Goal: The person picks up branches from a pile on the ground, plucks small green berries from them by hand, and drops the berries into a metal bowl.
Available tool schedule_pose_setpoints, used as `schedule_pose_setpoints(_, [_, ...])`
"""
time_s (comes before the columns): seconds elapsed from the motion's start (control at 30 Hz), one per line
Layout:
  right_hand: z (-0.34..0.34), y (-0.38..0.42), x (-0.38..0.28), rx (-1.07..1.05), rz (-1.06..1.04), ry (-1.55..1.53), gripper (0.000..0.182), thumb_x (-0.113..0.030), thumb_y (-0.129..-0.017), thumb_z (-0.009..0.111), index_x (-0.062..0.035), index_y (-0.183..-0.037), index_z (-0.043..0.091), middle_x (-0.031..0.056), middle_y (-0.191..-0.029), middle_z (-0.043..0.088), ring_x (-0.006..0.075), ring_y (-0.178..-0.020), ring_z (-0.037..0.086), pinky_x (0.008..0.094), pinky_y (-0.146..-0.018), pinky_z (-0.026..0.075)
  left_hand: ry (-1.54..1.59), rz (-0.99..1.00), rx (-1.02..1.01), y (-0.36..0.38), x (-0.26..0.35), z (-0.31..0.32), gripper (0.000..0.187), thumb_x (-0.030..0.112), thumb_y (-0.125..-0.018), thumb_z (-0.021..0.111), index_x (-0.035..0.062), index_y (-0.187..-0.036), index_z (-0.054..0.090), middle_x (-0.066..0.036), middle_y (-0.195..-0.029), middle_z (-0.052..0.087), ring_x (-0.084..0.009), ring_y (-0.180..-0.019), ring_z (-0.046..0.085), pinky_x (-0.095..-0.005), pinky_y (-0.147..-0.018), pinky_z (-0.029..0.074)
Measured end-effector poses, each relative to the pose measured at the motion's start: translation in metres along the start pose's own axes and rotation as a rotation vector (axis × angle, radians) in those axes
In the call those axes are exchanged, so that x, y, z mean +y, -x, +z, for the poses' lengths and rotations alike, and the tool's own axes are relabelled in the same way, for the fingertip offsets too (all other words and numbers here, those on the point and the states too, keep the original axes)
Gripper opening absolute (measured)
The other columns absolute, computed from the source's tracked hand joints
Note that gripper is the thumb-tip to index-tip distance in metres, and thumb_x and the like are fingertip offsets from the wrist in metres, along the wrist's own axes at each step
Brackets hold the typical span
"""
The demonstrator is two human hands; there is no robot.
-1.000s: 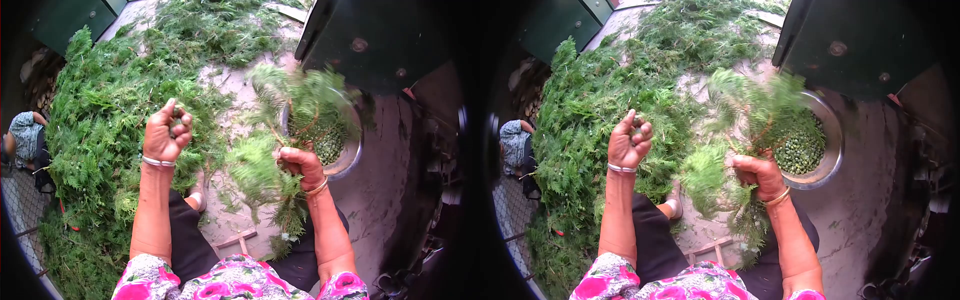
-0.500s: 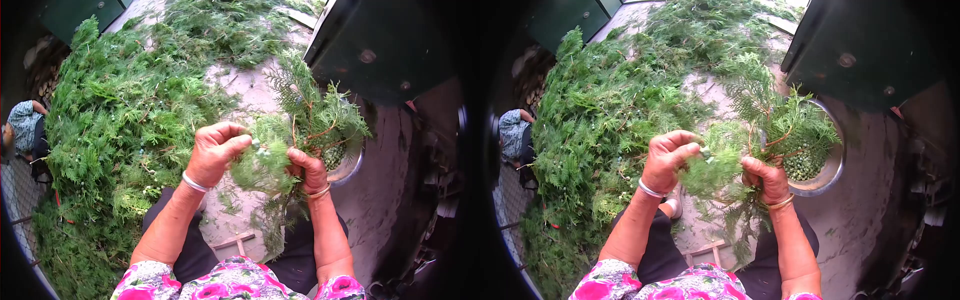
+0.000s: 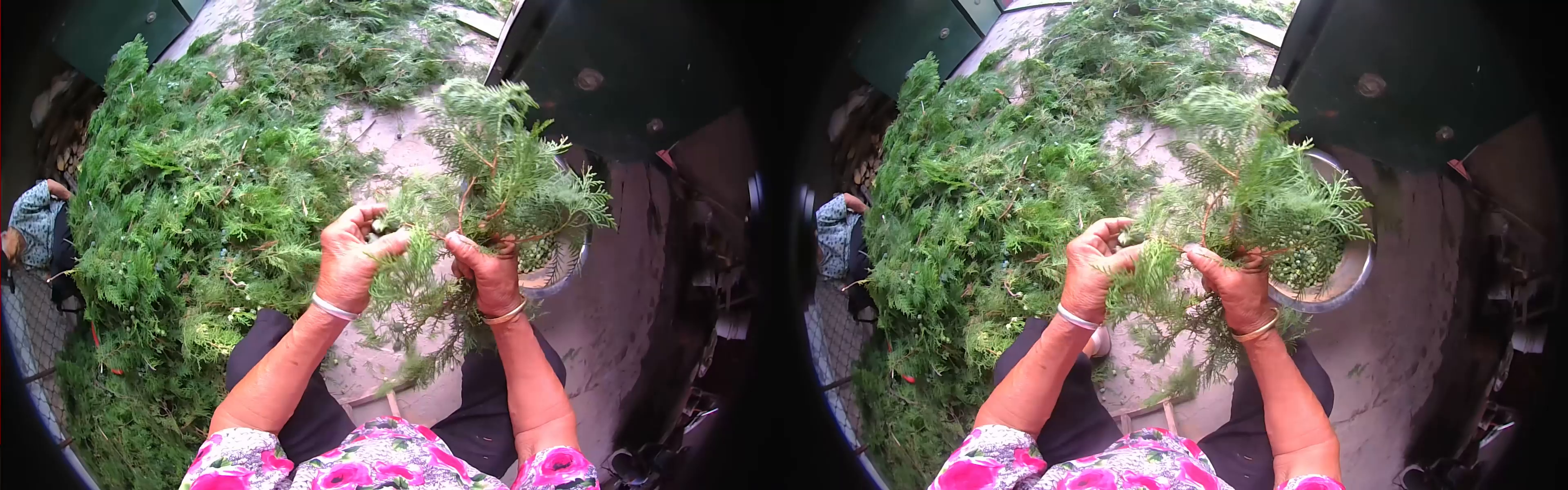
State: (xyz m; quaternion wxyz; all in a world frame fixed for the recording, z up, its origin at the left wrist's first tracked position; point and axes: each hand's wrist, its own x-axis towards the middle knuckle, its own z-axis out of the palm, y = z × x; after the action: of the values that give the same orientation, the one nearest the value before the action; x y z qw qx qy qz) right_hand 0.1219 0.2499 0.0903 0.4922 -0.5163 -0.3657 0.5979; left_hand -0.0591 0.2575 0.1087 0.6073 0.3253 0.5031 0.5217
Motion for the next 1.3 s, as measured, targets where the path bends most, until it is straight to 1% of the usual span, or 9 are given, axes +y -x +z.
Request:
schedule_pose_setpoints(0.23, [0.002,0.003,0.005,-0.039,-0.004,0.040,0.008,-0.004,-0.078,0.070,-0.0033,-0.081,0.063,-0.0039,-0.059,0.052,0.0049,-0.045,0.041,0.0216,-0.042,0.033,-0.150,0.092,-0.015,-0.007,-0.018,0.000,0.045,-0.004,-0.071,0.073,-0.0040,-0.109,0.048,-0.006,-0.090,0.062,-0.0099,-0.075,0.060,-0.0213,-0.064,0.050])
schedule_pose_setpoints(0.3, [0.000,0.003,0.005,-0.049,0.029,0.008,0.007,-0.004,-0.078,0.070,-0.0034,-0.080,0.063,-0.0039,-0.059,0.052,0.0048,-0.045,0.041,0.0217,-0.042,0.033,-0.255,0.242,-0.050,-0.010,-0.021,-0.004,0.034,-0.003,-0.073,0.072,-0.0019,-0.102,0.053,-0.003,-0.086,0.061,-0.0076,-0.073,0.058,-0.0203,-0.062,0.049])
schedule_pose_setpoints(0.4, [0.000,0.003,0.001,-0.055,0.075,-0.030,0.007,-0.004,-0.079,0.069,-0.0035,-0.079,0.062,-0.0038,-0.058,0.051,0.0048,-0.045,0.040,0.0221,-0.042,0.033,-0.451,0.161,-0.122,-0.011,-0.015,-0.015,0.022,0.000,-0.075,0.071,0.0002,-0.092,0.057,0.000,-0.080,0.059,-0.0053,-0.071,0.057,-0.0196,-0.059,0.047])
schedule_pose_setpoints(0.87, [0.002,0.004,-0.013,-0.102,0.146,-0.095,0.011,-0.007,-0.077,0.070,-0.0064,-0.073,0.060,-0.0052,-0.055,0.047,0.0048,-0.044,0.039,0.0226,-0.041,0.032,-0.127,-0.211,-0.217,-0.016,0.028,-0.029,0.012,0.002,-0.072,0.065,-0.0004,-0.084,0.062,-0.006,-0.070,0.063,-0.0064,-0.049,0.051,-0.0181,-0.045,0.041])
schedule_pose_setpoints(0.97, [-0.025,-0.007,-0.016,0.070,0.053,-0.091,0.009,-0.008,-0.077,0.070,-0.0081,-0.074,0.061,-0.0046,-0.060,0.051,0.0050,-0.046,0.041,0.0226,-0.042,0.033,0.470,-0.273,-0.232,-0.030,0.033,-0.071,0.016,-0.001,-0.077,0.057,0.0009,-0.093,0.059,-0.016,-0.080,0.060,-0.0094,-0.048,0.046,-0.0156,-0.035,0.034])
schedule_pose_setpoints(1.07, [-0.026,-0.010,-0.011,0.146,0.054,-0.132,0.009,-0.008,-0.077,0.071,-0.0073,-0.077,0.062,-0.0033,-0.061,0.054,0.0055,-0.047,0.045,0.0220,-0.042,0.035,0.818,-0.292,-0.204,-0.045,0.034,-0.105,0.017,0.003,-0.083,0.052,-0.0021,-0.097,0.057,-0.020,-0.094,0.057,-0.0159,-0.065,0.052,-0.0258,-0.048,0.049])
schedule_pose_setpoints(1.1, [-0.024,-0.010,-0.008,0.200,0.056,-0.127,0.009,-0.008,-0.077,0.071,-0.0072,-0.076,0.062,-0.0026,-0.061,0.055,0.0058,-0.048,0.046,0.0218,-0.043,0.036,0.884,-0.329,-0.253,-0.047,0.034,-0.108,0.018,0.005,-0.083,0.052,-0.0031,-0.099,0.057,-0.022,-0.099,0.055,-0.0211,-0.074,0.055,-0.0342,-0.062,0.055])
schedule_pose_setpoints(1.23, [-0.018,-0.016,0.014,0.293,0.147,-0.128,0.009,-0.008,-0.078,0.070,-0.0068,-0.075,0.062,-0.0022,-0.061,0.055,0.0064,-0.050,0.048,0.0209,-0.044,0.037,0.896,-0.329,-0.155,-0.039,0.026,-0.094,0.019,0.004,-0.082,0.053,-0.0031,-0.100,0.056,-0.024,-0.105,0.053,-0.0287,-0.086,0.056,-0.0386,-0.070,0.056])
schedule_pose_setpoints(1.3, [-0.013,-0.017,0.025,0.268,0.117,-0.178,0.013,-0.011,-0.078,0.072,-0.0065,-0.072,0.061,-0.0019,-0.060,0.053,0.0070,-0.049,0.047,0.0219,-0.041,0.038,0.858,-0.319,-0.106,-0.032,0.025,-0.081,0.016,0.009,-0.086,0.056,-0.0017,-0.097,0.057,-0.019,-0.099,0.053,-0.0237,-0.079,0.053,-0.0344,-0.067,0.054])
